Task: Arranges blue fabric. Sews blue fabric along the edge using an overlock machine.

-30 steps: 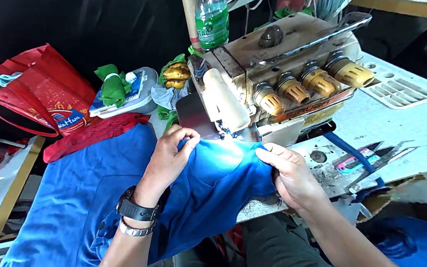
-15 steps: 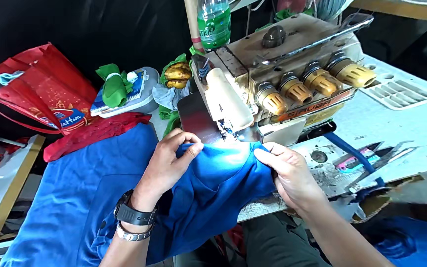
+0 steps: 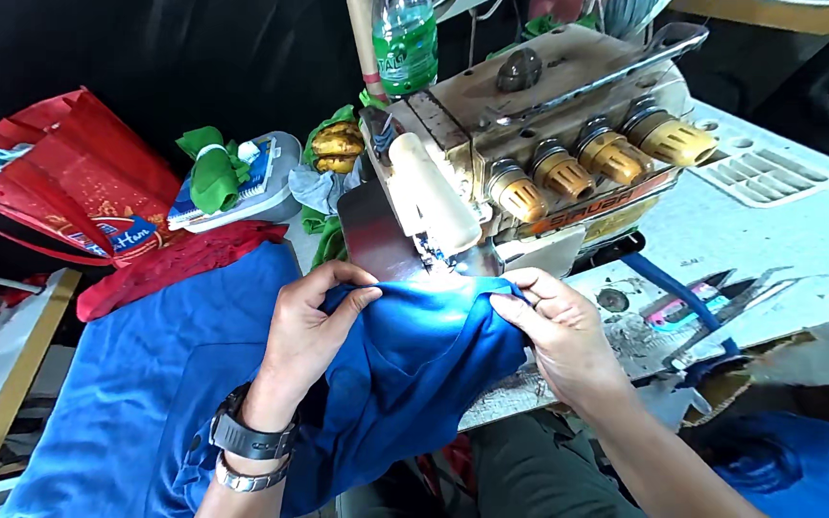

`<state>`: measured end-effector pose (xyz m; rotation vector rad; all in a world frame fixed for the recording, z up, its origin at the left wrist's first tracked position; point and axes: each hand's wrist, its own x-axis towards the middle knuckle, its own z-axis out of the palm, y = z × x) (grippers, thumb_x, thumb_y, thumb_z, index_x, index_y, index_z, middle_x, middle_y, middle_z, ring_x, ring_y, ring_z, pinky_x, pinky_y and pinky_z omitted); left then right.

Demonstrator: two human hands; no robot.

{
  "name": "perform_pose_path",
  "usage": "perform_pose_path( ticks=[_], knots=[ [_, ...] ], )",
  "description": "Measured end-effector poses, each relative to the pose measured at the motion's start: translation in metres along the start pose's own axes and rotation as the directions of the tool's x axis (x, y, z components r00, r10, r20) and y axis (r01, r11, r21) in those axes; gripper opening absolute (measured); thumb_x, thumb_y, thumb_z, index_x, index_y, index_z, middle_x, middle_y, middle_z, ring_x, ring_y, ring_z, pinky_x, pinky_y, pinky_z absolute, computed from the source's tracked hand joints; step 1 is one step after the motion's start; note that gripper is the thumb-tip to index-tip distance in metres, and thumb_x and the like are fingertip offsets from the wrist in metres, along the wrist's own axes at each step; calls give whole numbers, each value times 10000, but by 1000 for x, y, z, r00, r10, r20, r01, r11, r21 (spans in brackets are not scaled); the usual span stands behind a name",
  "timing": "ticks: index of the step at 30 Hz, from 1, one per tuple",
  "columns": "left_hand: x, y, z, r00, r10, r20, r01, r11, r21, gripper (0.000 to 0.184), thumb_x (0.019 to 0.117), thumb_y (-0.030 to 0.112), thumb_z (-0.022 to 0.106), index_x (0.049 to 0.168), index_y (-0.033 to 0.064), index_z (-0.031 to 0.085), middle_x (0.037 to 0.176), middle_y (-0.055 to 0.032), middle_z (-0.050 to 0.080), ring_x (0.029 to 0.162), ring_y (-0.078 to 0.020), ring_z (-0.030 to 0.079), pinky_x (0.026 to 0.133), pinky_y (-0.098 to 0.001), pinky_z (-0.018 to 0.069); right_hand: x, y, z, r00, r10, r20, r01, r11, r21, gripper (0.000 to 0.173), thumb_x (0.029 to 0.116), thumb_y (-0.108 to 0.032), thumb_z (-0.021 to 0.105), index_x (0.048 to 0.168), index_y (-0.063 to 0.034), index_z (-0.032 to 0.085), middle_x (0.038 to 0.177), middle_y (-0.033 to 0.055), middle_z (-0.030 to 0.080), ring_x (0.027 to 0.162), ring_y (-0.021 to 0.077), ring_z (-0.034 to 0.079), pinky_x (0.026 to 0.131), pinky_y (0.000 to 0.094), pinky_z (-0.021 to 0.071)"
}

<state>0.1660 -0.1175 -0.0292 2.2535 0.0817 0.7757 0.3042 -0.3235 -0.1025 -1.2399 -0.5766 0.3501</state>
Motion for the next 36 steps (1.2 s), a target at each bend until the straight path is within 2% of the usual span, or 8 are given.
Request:
perform_pose_path(
  ticks=[6,11,14,18,26,30,33,36],
  knots=[
    [-2,14,-2,999,28,43,-27,1000,-10,177,875,4,711,1043,62,710,1008,28,714,926,-43,670,831,-192,567,3,2,0,989,-144,29,145,987,-63,231,945,39,614,1092,-118,697,911,-55,708,765,0,656,691,139,556],
    [-27,44,19,972,199,121,-223,947,232,99,891,110,644,936,147,724,952,63,713,938,-27,633,826,-189,514,5,8,2,964,-267,-1,266,961,-79,261,945,66,577,1096,-106,702,963,-73,693,806,-21,635,715,128,542],
    [-54,47,50,937,291,192,-341,882,325,121,989,103,595,1015,147,704,1000,-6,718,894,-127,638,804,-254,500,1,12,6,973,-228,-42,226,973,-44,290,957,65,560,1135,-122,691,927,-74,686,771,-25,626,677,125,531],
    [-77,43,78,896,344,280,-440,773,457,184,1009,77,518,1037,146,686,1104,-51,718,833,-196,608,782,-330,453,-2,14,11,982,-175,-68,177,984,23,299,977,59,537,1159,-146,658,923,-85,692,801,-31,643,709,129,542],
    [-117,32,90,925,273,264,-369,807,461,230,1023,56,472,1146,167,631,1257,-41,677,1055,-180,609,980,-344,394,-9,18,8,993,-107,-56,111,991,73,249,995,40,527,1122,-130,656,945,-67,690,835,-6,655,751,154,557],
    [-140,28,84,951,238,198,-304,837,454,200,1039,74,485,1168,158,613,1239,-44,673,1088,-179,616,1014,-325,417,-20,17,-18,953,-245,180,270,955,-127,172,982,-32,576,1085,-146,653,964,-97,676,840,-31,643,747,132,557],
    [-155,24,77,977,192,94,-213,842,495,194,1048,108,503,1214,157,592,1207,-26,678,1093,-162,610,1016,-323,401,-16,18,-51,792,-339,508,512,822,-250,73,986,-154,623,988,-152,696,993,-77,688,974,11,649,887,171,551],
    [-162,21,75,988,148,52,-151,820,553,164,1057,147,504,1173,156,620,1134,-16,706,1053,-161,633,987,-343,415,-16,21,-69,646,-293,705,685,630,-365,207,997,-226,573,937,-196,768,1069,-49,700,1084,98,616,951,257,503]
  ],
)
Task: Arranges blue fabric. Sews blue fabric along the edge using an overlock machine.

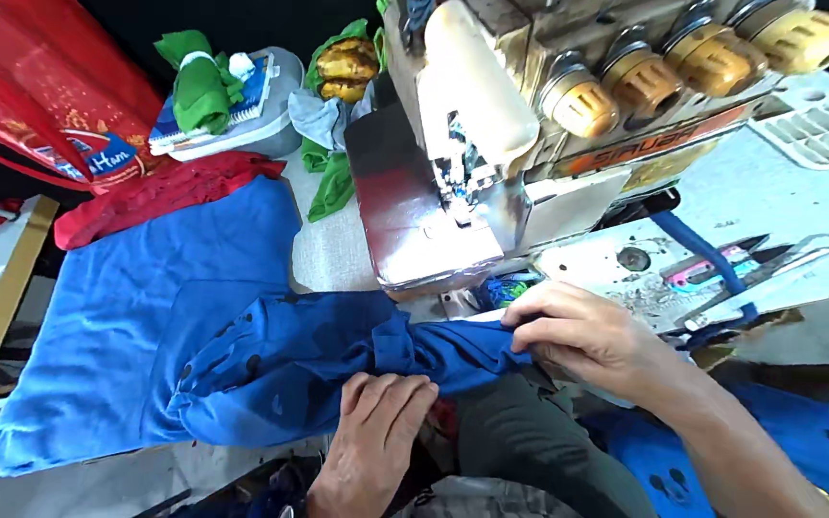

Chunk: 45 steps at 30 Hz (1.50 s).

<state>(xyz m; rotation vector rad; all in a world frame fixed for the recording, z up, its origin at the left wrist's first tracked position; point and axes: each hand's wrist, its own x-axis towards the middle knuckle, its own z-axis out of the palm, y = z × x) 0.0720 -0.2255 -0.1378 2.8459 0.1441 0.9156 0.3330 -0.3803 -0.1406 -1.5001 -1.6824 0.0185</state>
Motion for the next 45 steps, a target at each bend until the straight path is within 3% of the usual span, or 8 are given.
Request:
perform_pose_path(
  ticks=[14,20,23,26,31,34,41,45],
  knots=[
    [-10,-8,6,995,-94,-19,92,994,-61,135,1017,127,577,1129,127,654,1159,-43,668,1091,-150,610,992,-244,467,-7,2,6,998,66,-17,-66,998,-10,171,945,-182,601,902,-174,766,1096,-27,702,1112,122,614,982,281,495],
    [2,-4,-21,999,-36,-32,35,999,-33,105,1026,268,576,959,187,567,1322,-5,636,1358,-169,493,1192,-403,276,2,-17,-8,953,209,-218,-126,931,342,130,998,-224,600,1071,-259,702,1148,-118,703,1065,39,668,884,204,574],
    [12,1,-27,997,38,-72,-46,993,-108,92,1039,198,565,979,134,536,993,-43,671,1141,-181,629,1189,-401,330,4,-12,-6,937,224,-267,-109,916,386,143,1011,-271,612,1126,-282,695,1146,-106,717,1048,60,686,883,206,575],
    [24,-9,-40,999,38,-35,-41,995,-88,226,1002,298,661,1008,87,582,834,-48,646,829,-161,654,972,-320,498,8,-6,-5,927,225,-300,-95,914,393,135,1019,-241,604,1120,-250,693,1112,-86,724,1044,81,691,906,231,578],
    [38,-38,-106,967,-234,105,241,969,-61,113,895,185,744,903,72,750,770,-17,709,713,-99,675,709,-261,563,23,-19,-10,867,316,-385,-181,920,348,84,1008,-142,599,1070,-166,650,1024,-152,692,979,-28,659,907,169,549],
    [47,-109,-107,969,151,-195,-157,987,-17,162,962,219,675,1029,105,767,995,6,726,940,-97,665,899,-325,491,35,-22,-3,849,329,-414,-181,917,357,101,976,-102,610,1050,-145,664,987,-164,698,931,-46,660,875,149,556],
    [109,-145,-118,984,-175,16,163,942,294,295,921,46,693,1216,55,710,1209,-161,682,1153,-359,627,993,-598,418,44,-24,13,829,373,-416,-238,910,340,164,916,-24,599,1074,-69,588,916,-169,649,832,-91,626,767,108,544],
    [67,-179,-149,854,-520,-27,510,824,246,280,960,52,649,1231,-9,680,1233,-221,663,1154,-395,640,991,-607,487,33,-24,28,911,330,-246,-222,897,382,169,930,21,612,1086,-41,600,978,-171,681,889,-95,637,817,141,559]
  ],
)
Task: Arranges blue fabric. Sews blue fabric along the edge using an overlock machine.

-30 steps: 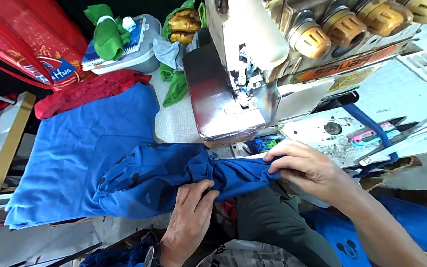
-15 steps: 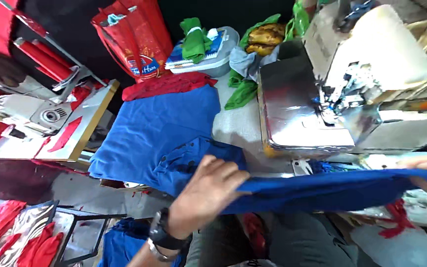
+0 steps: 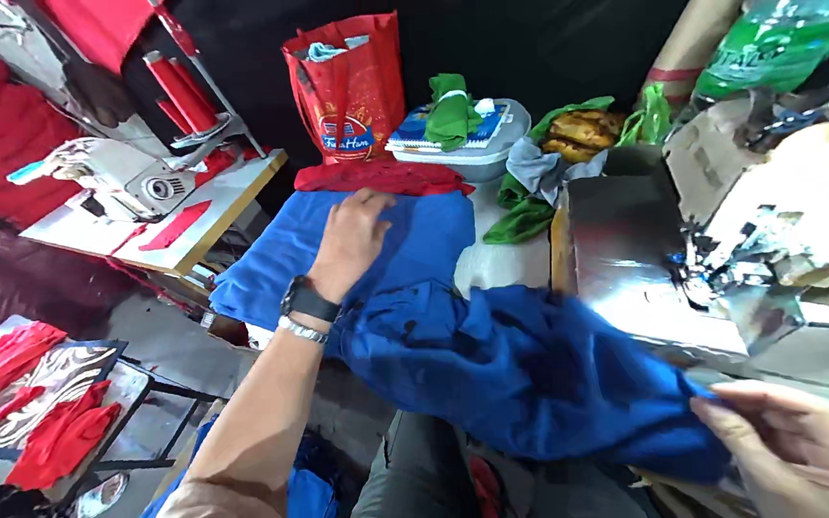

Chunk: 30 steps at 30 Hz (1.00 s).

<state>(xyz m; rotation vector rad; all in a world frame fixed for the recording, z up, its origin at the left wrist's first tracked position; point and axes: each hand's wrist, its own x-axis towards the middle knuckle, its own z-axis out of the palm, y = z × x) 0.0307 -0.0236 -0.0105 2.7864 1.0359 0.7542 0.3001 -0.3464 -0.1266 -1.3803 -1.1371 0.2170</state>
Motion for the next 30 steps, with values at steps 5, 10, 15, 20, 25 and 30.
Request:
perform_pose_path(
  ticks=[5,10,15,20,25,30],
  knots=[
    [-51,-53,6,910,-394,127,407,908,-99,244,1011,150,620,1133,-39,713,1091,-236,714,1042,-389,690,945,-607,520,0,17,2,994,5,106,-11,998,57,200,914,54,588,1076,-56,633,981,-173,692,878,-93,635,818,132,550],
    [-60,-51,45,876,-477,68,482,864,-143,361,998,304,663,1153,-17,721,1155,-248,673,1122,-415,637,983,-609,486,0,17,3,994,20,104,-28,997,78,233,909,82,568,1071,-71,636,988,-187,695,887,-90,640,825,138,552],
    [-39,-53,49,828,-526,191,560,778,-285,296,981,221,690,1157,-15,710,1084,-213,707,1059,-362,660,960,-597,480,-4,16,2,995,32,91,-39,997,72,237,909,68,571,1073,-89,641,974,-193,699,867,-94,642,801,122,550],
    [-63,-28,29,918,-394,-50,319,805,-501,201,967,154,693,1085,-8,708,998,-119,682,869,-165,645,817,-363,540,-3,18,3,996,8,91,-13,998,58,231,914,65,583,1076,-88,643,980,-197,700,880,-94,641,813,121,544],
    [-134,30,40,981,32,-193,-57,991,-124,152,942,113,643,999,75,778,1044,-98,719,1014,-273,671,895,-478,533,-2,18,3,995,1,95,-5,999,50,250,914,78,579,1082,-96,642,985,-214,700,882,-97,645,816,118,549],
    [-173,44,84,934,-11,-357,-8,999,-53,196,954,90,619,1044,130,789,1086,-41,725,1087,-217,651,984,-395,500,-2,13,4,996,39,86,-40,999,21,238,910,79,585,1074,-86,633,961,-213,696,858,-98,643,804,117,547]
  ],
)
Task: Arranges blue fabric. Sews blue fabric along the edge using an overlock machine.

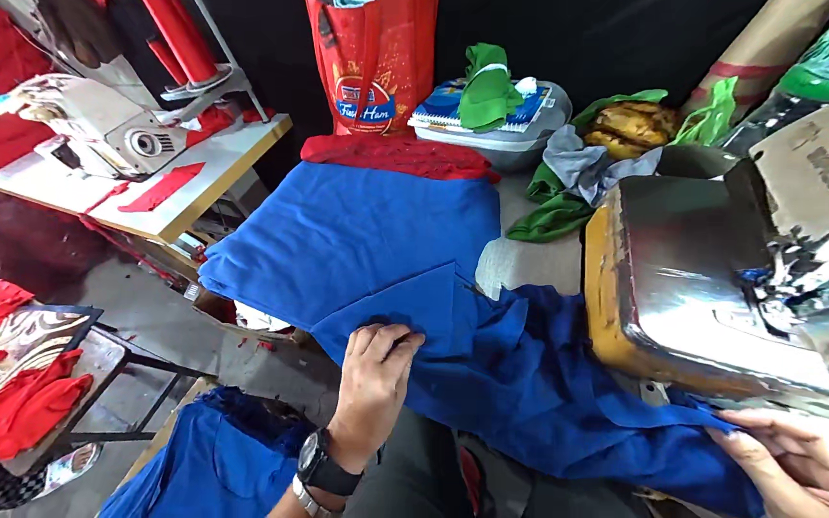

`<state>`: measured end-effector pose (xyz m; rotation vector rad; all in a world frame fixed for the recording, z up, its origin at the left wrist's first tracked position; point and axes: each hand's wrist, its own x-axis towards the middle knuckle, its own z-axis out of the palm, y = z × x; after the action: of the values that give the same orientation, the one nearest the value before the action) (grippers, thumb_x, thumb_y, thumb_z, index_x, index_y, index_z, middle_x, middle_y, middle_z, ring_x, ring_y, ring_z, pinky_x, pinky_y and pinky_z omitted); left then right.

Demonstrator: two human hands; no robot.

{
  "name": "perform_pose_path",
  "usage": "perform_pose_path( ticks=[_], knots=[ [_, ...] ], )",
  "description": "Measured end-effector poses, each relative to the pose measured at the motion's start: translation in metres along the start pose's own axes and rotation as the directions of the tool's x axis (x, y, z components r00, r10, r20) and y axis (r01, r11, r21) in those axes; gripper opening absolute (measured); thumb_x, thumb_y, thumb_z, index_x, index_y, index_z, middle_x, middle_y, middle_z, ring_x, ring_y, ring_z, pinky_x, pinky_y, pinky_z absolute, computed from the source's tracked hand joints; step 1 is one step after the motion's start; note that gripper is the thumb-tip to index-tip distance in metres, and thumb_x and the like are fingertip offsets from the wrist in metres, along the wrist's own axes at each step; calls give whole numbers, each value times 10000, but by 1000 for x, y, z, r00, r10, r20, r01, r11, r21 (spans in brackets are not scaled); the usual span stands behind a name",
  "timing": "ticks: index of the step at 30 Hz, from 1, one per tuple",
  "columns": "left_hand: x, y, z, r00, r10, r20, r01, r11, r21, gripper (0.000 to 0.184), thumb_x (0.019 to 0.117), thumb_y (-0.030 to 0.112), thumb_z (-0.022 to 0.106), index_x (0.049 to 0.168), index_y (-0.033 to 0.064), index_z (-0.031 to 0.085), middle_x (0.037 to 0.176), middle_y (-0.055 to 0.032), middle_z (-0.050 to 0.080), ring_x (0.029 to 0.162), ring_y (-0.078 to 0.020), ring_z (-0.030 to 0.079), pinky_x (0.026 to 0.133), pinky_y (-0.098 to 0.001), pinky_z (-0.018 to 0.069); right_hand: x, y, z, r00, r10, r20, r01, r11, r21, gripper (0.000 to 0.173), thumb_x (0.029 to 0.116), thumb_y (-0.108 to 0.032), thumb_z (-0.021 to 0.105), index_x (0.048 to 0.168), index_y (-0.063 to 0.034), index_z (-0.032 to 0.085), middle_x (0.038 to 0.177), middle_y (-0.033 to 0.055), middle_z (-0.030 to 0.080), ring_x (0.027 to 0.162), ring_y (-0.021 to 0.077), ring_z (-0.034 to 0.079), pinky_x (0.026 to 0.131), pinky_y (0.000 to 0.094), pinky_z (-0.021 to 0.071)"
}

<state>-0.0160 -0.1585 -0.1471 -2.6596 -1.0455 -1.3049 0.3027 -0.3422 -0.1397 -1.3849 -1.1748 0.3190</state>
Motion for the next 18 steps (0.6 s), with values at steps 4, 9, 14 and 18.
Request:
perform_pose_path(
  ticks=[4,9,14,18],
  knots=[
    [-2,11,6,996,-72,-59,72,997,5,186,959,98,619,1041,124,784,1094,-50,722,1107,-223,646,1022,-414,478,0,4,0,1000,-11,-1,11,1000,6,251,917,82,582,1080,-100,641,969,-220,702,872,-93,648,814,124,549],
    [-7,26,6,992,-126,-4,126,990,66,222,1001,178,582,1097,107,769,1149,-69,691,1183,-262,606,1060,-438,459,1,8,-1,999,-38,-1,38,999,9,248,922,69,592,1080,-114,648,964,-218,698,875,-92,643,813,120,542],
    [-10,35,7,988,-156,19,153,983,101,237,993,160,563,1126,107,752,1193,-84,687,1216,-271,604,1076,-516,424,2,9,-2,999,-51,11,51,999,6,210,915,84,576,1052,-62,641,939,-196,698,853,-92,637,797,124,538],
    [-14,62,4,991,-84,101,81,996,28,255,992,157,549,1165,103,728,1281,-75,688,1287,-256,593,1120,-557,367,3,9,-3,997,-72,17,71,997,16,209,926,73,585,1064,-63,662,956,-191,705,877,-86,644,823,133,542]
  ],
)
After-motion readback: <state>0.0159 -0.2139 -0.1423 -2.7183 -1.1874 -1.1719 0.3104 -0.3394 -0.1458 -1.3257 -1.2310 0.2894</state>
